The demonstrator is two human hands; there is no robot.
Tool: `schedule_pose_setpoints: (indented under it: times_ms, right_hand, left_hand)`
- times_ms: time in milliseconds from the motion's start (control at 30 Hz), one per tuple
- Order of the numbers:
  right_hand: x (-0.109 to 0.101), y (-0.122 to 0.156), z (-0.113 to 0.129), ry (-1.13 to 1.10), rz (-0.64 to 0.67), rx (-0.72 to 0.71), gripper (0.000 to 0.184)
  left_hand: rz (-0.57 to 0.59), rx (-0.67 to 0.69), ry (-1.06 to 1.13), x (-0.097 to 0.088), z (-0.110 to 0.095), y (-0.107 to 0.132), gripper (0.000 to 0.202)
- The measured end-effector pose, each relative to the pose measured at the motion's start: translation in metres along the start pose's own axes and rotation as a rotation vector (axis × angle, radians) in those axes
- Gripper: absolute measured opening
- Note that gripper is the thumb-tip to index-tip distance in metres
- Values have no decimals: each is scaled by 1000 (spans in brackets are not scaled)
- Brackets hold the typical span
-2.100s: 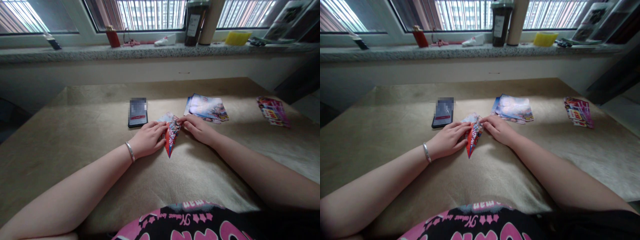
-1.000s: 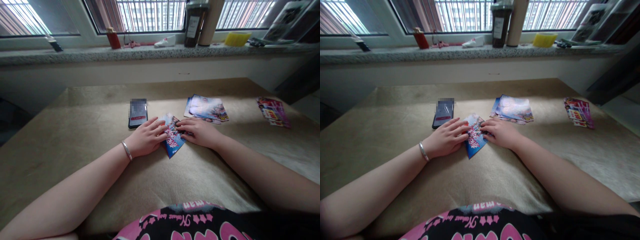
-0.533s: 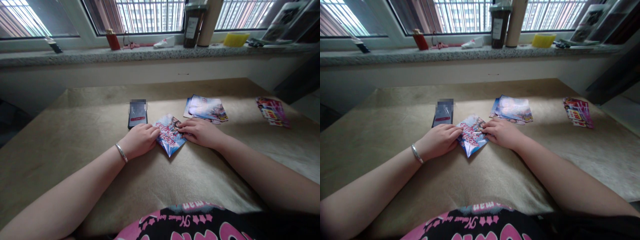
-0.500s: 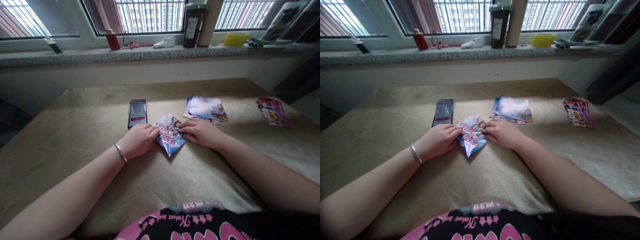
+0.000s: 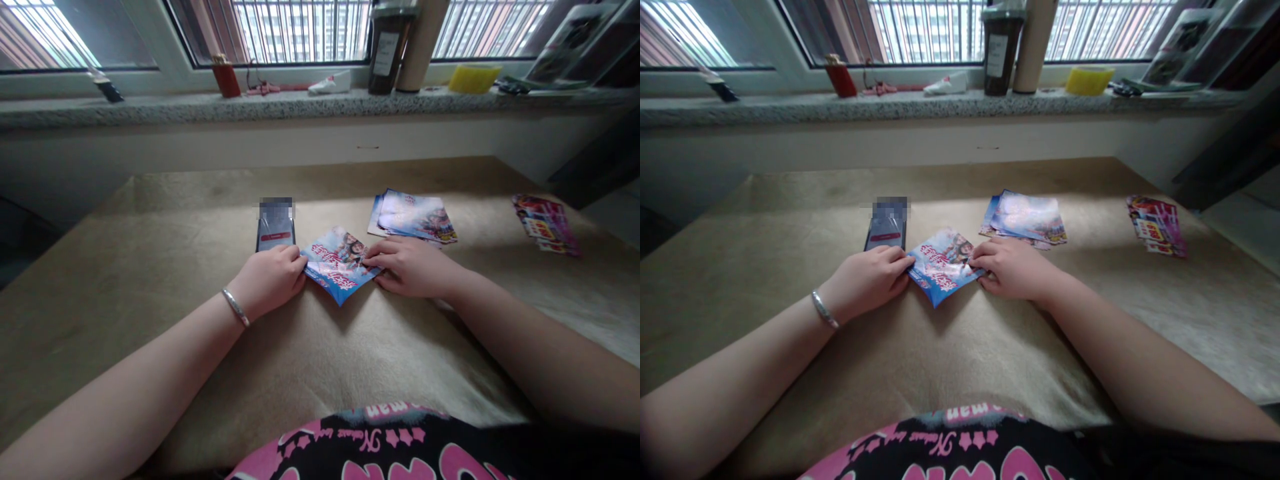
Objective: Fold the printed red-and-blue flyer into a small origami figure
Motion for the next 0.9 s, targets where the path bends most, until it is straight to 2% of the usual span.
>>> schedule_pose_setpoints:
  times_ms: [233, 433, 633, 700, 800, 900]
  right_hand:
    - [1, 0, -8, 65, -74, 50, 24]
    - [-1, 1, -13, 17, -53, 145, 26]
    - [3, -3, -23, -116, -97, 331, 16]
    - [5, -4, -26, -132, -106, 391, 22]
    - [6, -5, -28, -122, -121, 477, 28]
    - [5, -5, -29, -91, -135, 536, 28]
  left_hand:
    - [12, 24, 3, 5, 7, -1, 21]
    - [23, 76, 51, 1, 12, 1, 25]
    - [65, -60, 254, 9, 18, -1, 22]
    - [86, -143, 307, 13, 19, -3, 24]
    - [99, -248, 274, 15, 18, -5, 29]
    - [79, -302, 205, 12, 14, -7, 29]
Point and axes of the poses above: each hand's wrist, its own y-axis away from the middle knuckle, its own x-axis out of the palm, z = x × y, the point moved 7 cm from there along -y, towards the middle knuckle, and after that the axes turned 10 degrees about -y, right-handed, at the moved point
